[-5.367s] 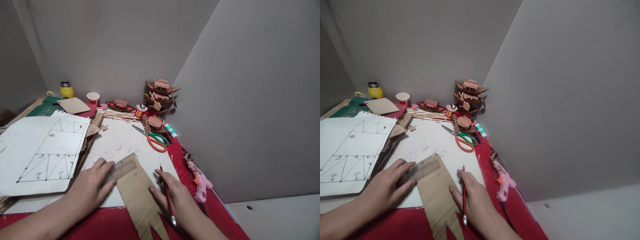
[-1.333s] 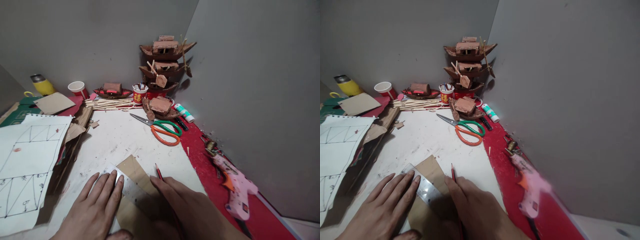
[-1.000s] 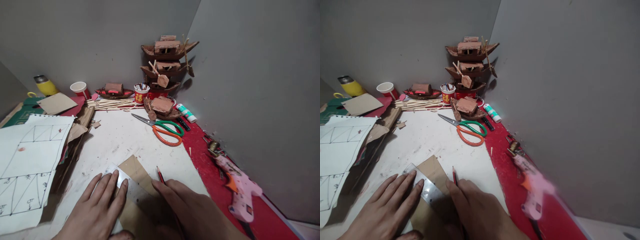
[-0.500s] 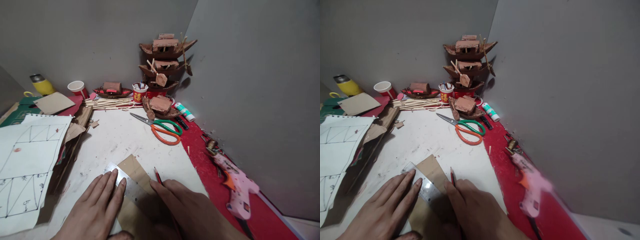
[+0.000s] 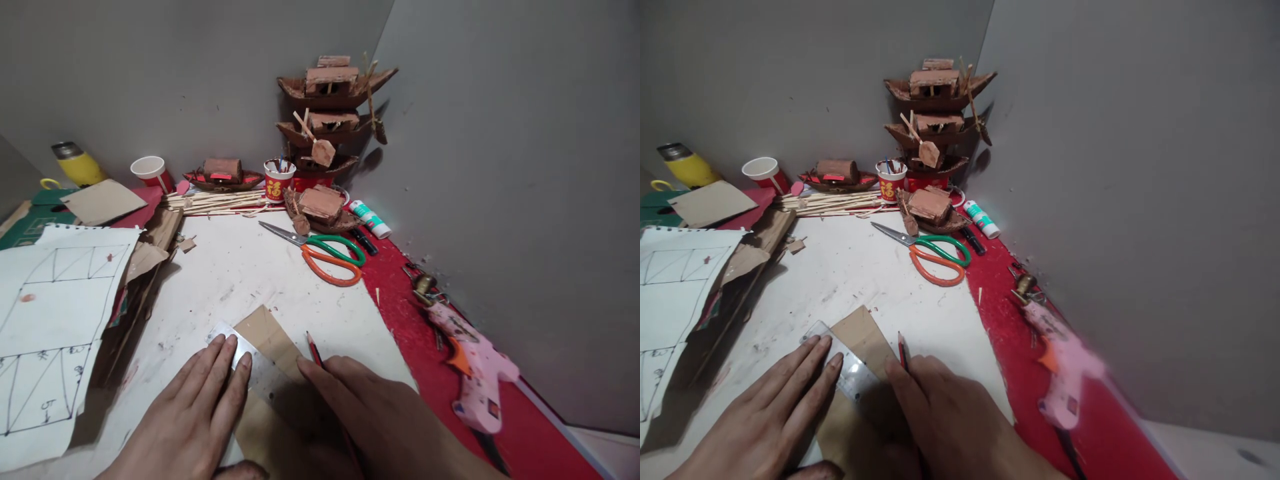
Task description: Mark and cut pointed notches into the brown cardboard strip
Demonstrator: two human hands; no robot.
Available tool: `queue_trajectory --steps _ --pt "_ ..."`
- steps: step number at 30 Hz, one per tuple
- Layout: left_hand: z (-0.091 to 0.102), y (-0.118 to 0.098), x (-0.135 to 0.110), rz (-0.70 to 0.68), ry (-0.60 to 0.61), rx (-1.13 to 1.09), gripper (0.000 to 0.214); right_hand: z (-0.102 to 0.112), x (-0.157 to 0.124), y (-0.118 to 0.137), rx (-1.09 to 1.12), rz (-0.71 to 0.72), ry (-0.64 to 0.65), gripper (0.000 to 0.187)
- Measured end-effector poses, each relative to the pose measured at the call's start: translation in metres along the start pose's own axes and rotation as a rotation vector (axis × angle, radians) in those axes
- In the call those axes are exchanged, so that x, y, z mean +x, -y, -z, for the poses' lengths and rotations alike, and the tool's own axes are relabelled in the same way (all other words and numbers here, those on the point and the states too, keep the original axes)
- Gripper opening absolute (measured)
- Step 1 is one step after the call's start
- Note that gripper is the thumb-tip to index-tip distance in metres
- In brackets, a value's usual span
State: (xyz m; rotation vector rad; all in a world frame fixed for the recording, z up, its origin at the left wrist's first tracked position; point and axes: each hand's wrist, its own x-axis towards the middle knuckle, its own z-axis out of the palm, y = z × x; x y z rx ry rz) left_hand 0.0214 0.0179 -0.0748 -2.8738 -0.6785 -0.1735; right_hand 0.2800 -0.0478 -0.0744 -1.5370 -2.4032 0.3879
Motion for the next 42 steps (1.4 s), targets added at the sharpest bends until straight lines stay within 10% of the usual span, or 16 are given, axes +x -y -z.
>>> queue_trajectory --steps 24,31,42 --pt "0.003 0.002 0.006 -0.037 0.003 0.017 0.072 0.002 0.001 -0.001 0.085 -0.029 0.024 0.063" --pt "0.002 0.000 0.001 0.021 0.144 -0.207 0.073 -0.002 0.002 0.000 0.205 -0.032 -0.280 0.043" --pt "0.004 -0.001 0.003 0.094 0.223 -0.386 0.078 -0.008 0.080 0.018 1.008 -0.313 -0.378 0.021"
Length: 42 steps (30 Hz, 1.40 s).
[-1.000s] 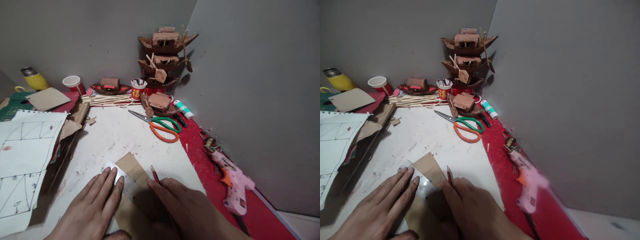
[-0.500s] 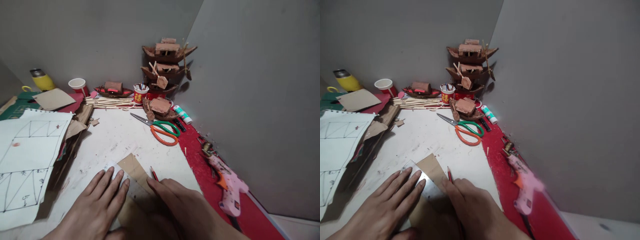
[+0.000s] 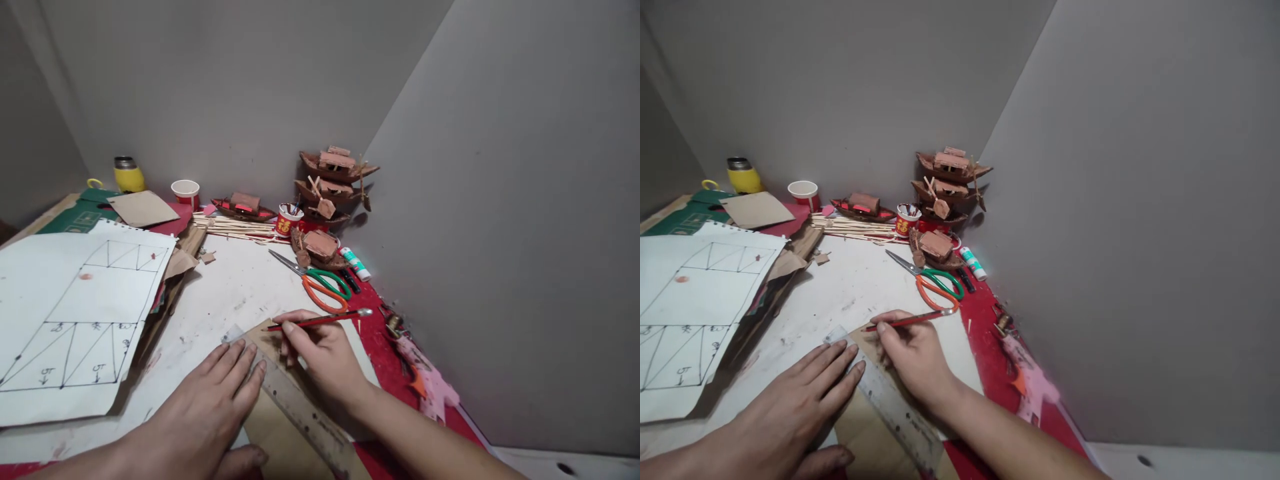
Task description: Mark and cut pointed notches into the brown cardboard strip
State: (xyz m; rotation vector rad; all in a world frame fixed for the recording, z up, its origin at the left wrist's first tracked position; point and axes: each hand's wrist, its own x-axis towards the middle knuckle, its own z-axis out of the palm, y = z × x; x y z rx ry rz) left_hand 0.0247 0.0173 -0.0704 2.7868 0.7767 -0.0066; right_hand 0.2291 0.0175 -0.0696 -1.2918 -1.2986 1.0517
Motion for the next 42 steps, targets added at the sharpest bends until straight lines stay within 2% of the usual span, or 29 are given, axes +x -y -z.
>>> queue_trajectory --steps 2,5,9,14,27,36,40,42 --pt "0.001 0.000 0.002 0.004 0.006 -0.001 0.079 -0.007 0.009 -0.009 0.048 -0.066 0.033 0.019" --pt "0.002 -0.001 0.005 0.009 0.014 -0.012 0.083 -0.012 0.013 -0.017 0.031 -0.076 0.065 0.014" --pt "0.001 0.000 0.007 0.001 0.032 -0.026 0.082 -0.013 0.009 -0.018 -0.017 -0.005 0.078 0.010" --pt "-0.011 0.006 0.003 -0.031 -0.037 -0.037 0.085 -0.014 0.007 -0.019 -0.145 0.116 0.083 0.007" --pt "-0.012 0.006 0.003 -0.065 -0.112 -0.023 0.086 -0.014 0.008 -0.018 -0.225 0.167 0.115 0.010" --pt "-0.008 0.004 0.004 -0.057 -0.107 -0.014 0.083 -0.006 0.011 -0.010 -0.337 0.183 0.171 0.012" --pt "-0.014 0.004 0.002 -0.036 -0.084 0.011 0.084 0.001 0.011 -0.002 -0.436 0.184 0.230 0.014" --pt "-0.019 0.005 0.000 -0.033 -0.114 -0.007 0.085 0.005 0.011 0.003 -0.488 0.156 0.267 0.015"
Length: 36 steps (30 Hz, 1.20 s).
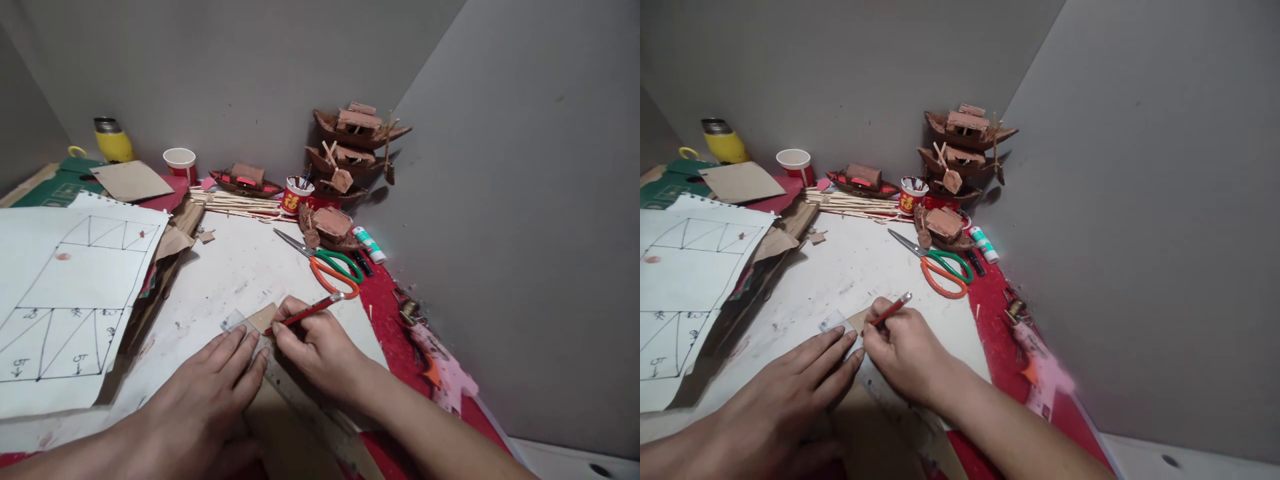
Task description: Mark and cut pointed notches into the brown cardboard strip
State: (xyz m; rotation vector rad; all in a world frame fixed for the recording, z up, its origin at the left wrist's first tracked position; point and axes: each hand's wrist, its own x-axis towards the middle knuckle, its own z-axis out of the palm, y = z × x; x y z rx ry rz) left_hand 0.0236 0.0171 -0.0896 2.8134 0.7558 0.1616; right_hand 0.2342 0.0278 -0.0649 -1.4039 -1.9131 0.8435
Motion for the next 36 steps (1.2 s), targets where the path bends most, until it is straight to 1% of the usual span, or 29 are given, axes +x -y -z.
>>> queue_trajectory --steps 2,4,10,16,19,22,24,29,31,36 --pt "-0.004 0.001 -0.002 0.006 -0.036 -0.021 0.086 0.005 -0.001 0.004 -0.029 -0.032 0.053 0.016" --pt "-0.007 0.001 -0.003 0.012 -0.040 -0.026 0.088 0.010 -0.002 0.008 -0.038 -0.055 0.092 0.017" --pt "-0.006 0.000 -0.002 0.038 -0.024 -0.023 0.087 0.016 -0.003 0.014 -0.091 -0.080 0.141 0.019" --pt "-0.007 0.000 -0.003 0.023 -0.013 -0.004 0.087 0.021 -0.008 0.016 -0.146 -0.129 0.215 0.019" --pt "-0.008 0.000 -0.003 0.018 -0.024 0.004 0.088 0.022 -0.010 0.015 -0.154 -0.131 0.219 0.017" --pt "-0.008 0.000 -0.002 0.015 -0.035 0.017 0.089 0.022 -0.010 0.014 -0.114 -0.126 0.199 0.016" --pt "-0.009 0.001 -0.002 0.010 -0.048 0.029 0.090 0.024 -0.010 0.015 -0.058 -0.139 0.155 0.015" --pt "-0.014 0.001 -0.005 -0.005 -0.071 0.051 0.092 0.027 -0.007 0.016 0.138 -0.172 -0.061 0.012" --pt "-0.018 0.001 -0.007 -0.001 -0.073 0.056 0.089 0.023 -0.006 0.013 0.222 -0.159 -0.112 0.011" --pt "-0.023 0.001 -0.009 0.011 -0.075 0.050 0.085 0.007 -0.005 0.000 0.327 -0.163 -0.111 0.008"
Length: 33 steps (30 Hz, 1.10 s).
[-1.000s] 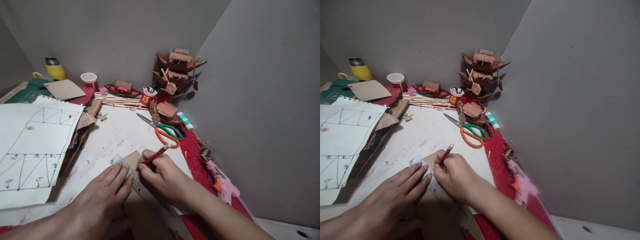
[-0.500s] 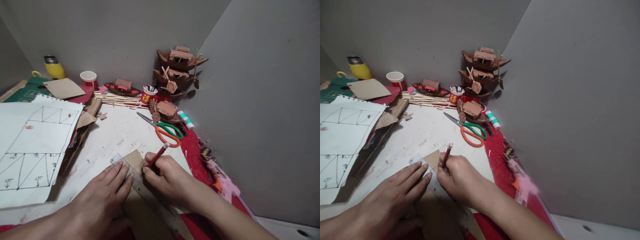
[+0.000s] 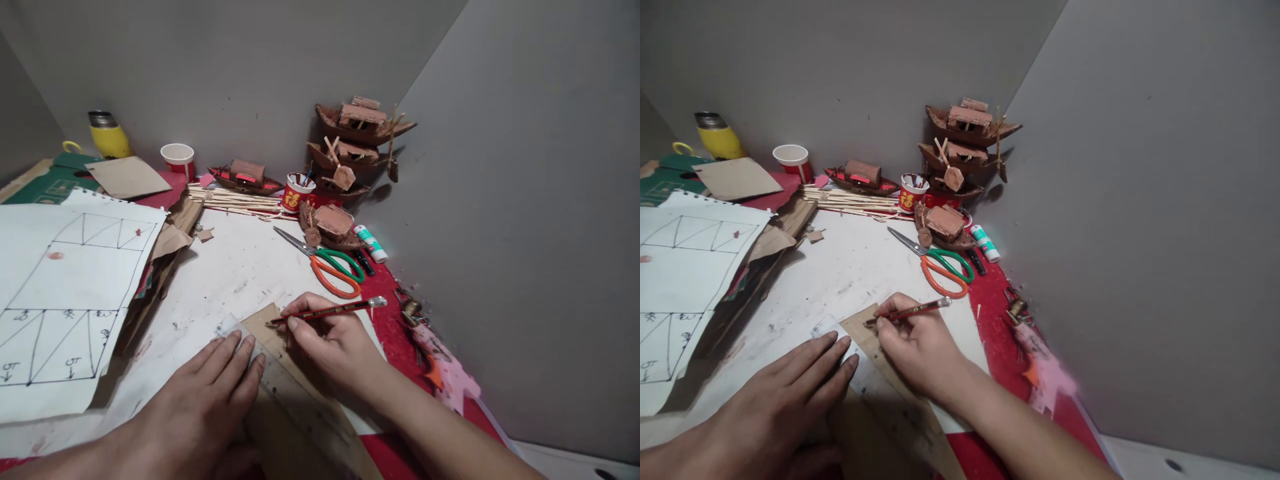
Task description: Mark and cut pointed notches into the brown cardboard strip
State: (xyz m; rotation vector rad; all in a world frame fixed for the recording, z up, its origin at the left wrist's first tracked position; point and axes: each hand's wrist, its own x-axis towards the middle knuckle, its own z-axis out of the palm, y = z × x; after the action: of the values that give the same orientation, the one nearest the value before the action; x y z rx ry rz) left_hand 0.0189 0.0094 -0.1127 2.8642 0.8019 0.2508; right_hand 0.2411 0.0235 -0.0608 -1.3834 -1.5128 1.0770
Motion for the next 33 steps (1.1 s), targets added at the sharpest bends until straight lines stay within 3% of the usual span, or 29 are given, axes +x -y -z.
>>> queue_trajectory --steps 11,33 --pt "0.008 -0.001 0.005 -0.004 -0.004 -0.010 0.086 -0.015 0.002 -0.013 -0.020 0.174 0.058 0.018" --pt "0.014 0.002 0.009 0.008 -0.037 -0.087 0.084 -0.017 0.006 -0.012 -0.166 0.194 0.073 0.019"
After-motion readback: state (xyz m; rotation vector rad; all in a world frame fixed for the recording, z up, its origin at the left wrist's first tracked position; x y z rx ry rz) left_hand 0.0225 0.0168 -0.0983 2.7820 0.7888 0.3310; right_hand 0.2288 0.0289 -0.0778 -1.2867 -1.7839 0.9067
